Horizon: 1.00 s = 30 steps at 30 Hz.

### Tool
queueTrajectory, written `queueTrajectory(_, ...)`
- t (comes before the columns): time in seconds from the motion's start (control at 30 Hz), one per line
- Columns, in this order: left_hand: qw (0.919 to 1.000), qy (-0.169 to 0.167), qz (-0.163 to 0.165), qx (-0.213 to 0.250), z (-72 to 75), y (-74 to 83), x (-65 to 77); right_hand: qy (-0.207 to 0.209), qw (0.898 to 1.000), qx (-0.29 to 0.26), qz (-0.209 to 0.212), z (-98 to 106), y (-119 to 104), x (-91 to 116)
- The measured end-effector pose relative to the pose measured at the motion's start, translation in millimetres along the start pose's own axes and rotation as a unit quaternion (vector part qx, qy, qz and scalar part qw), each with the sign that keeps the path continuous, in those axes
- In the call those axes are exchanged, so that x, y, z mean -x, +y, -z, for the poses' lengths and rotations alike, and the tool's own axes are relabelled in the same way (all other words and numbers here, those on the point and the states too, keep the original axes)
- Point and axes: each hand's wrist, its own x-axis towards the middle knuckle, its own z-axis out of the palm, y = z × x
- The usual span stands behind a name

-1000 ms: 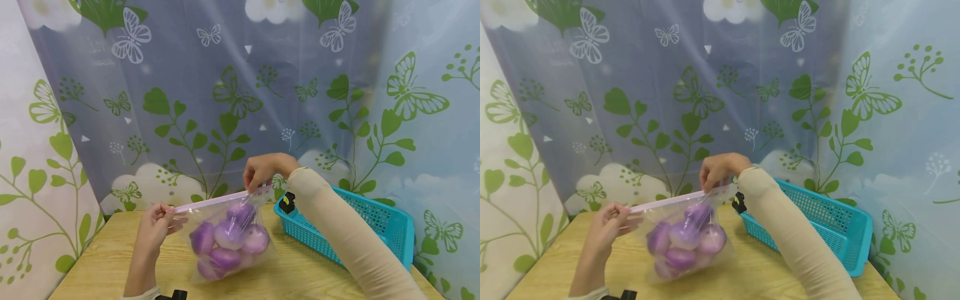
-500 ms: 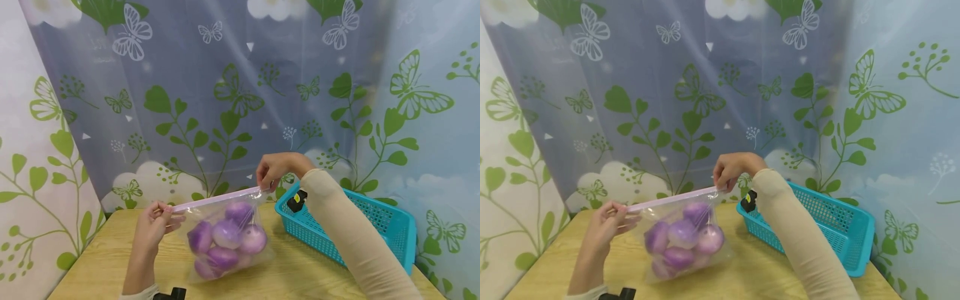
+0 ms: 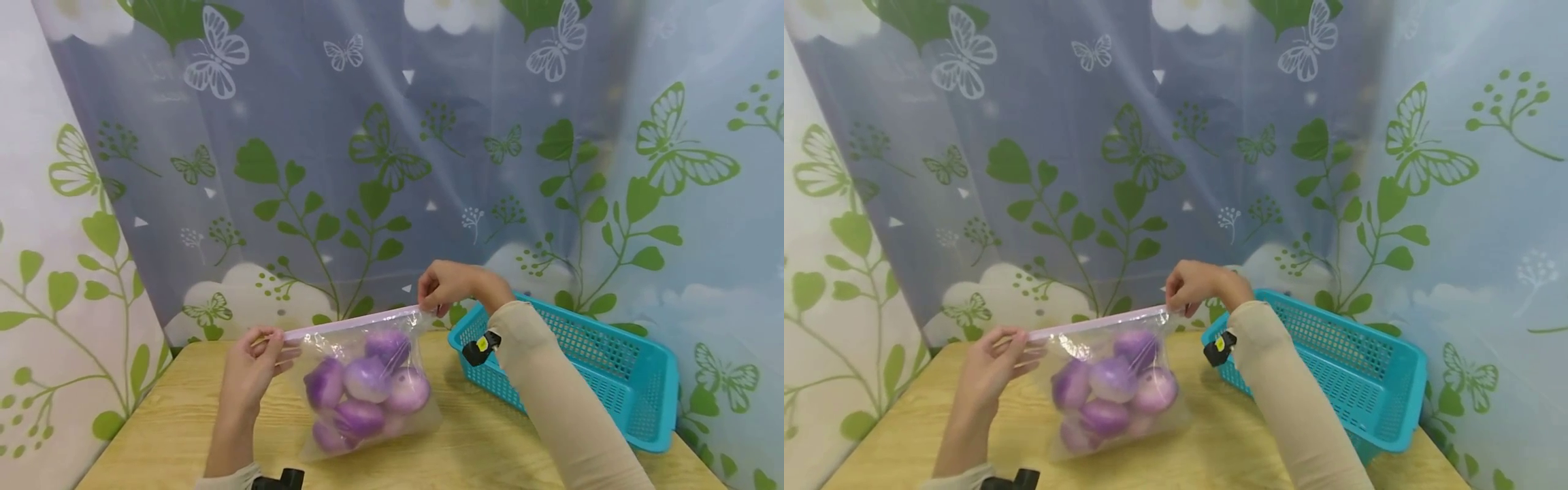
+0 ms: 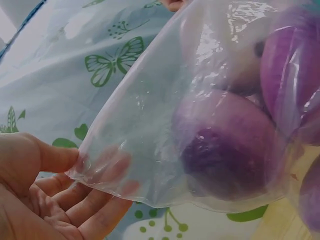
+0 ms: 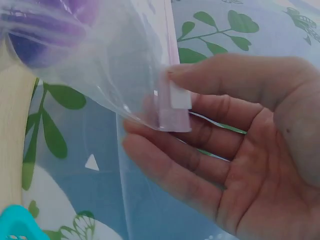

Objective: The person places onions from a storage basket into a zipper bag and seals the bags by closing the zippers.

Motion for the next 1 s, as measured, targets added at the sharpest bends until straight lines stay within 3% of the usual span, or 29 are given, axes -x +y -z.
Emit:
queueTrajectory(0.3,0.999,-0.038,0.022,0.004,-15.0,-14.3,-7.5,0.066,0.996,-0.032,0.051,-21,16,6)
queueTrajectory(0.4,0.9984,-0.048,0.027,0.014,-19.1,-19.9,-9.9,0.097,0.992,-0.056,0.052,-31,23,6)
queueTrajectory(0.53,0.9966,-0.077,0.027,-0.007,-21.3,-25.8,-13.7,0.157,0.981,-0.104,0.035,-49,33,6)
queueTrajectory(0.7,0.99,-0.13,0.014,-0.053,-23.1,-31.5,-15.1,0.231,0.95,-0.211,0.012,-89,39,1)
queueTrajectory(0.8,0.986,-0.16,0.011,-0.047,-25.4,-34.7,-13.6,0.273,0.919,-0.282,-0.015,-118,42,-1)
queueTrajectory(0.9,0.9844,-0.168,0.019,-0.05,-25.6,-37.2,-11.3,0.307,0.891,-0.333,-0.031,-138,45,0)
queueTrajectory(0.93,0.9835,-0.171,0.021,-0.054,-25.4,-38.0,-11.3,0.309,0.885,-0.347,-0.031,-142,46,1)
queueTrajectory(1.0,0.981,-0.183,0.023,-0.061,-23.9,-39.0,-10.9,0.297,0.885,-0.358,-0.023,-149,48,3)
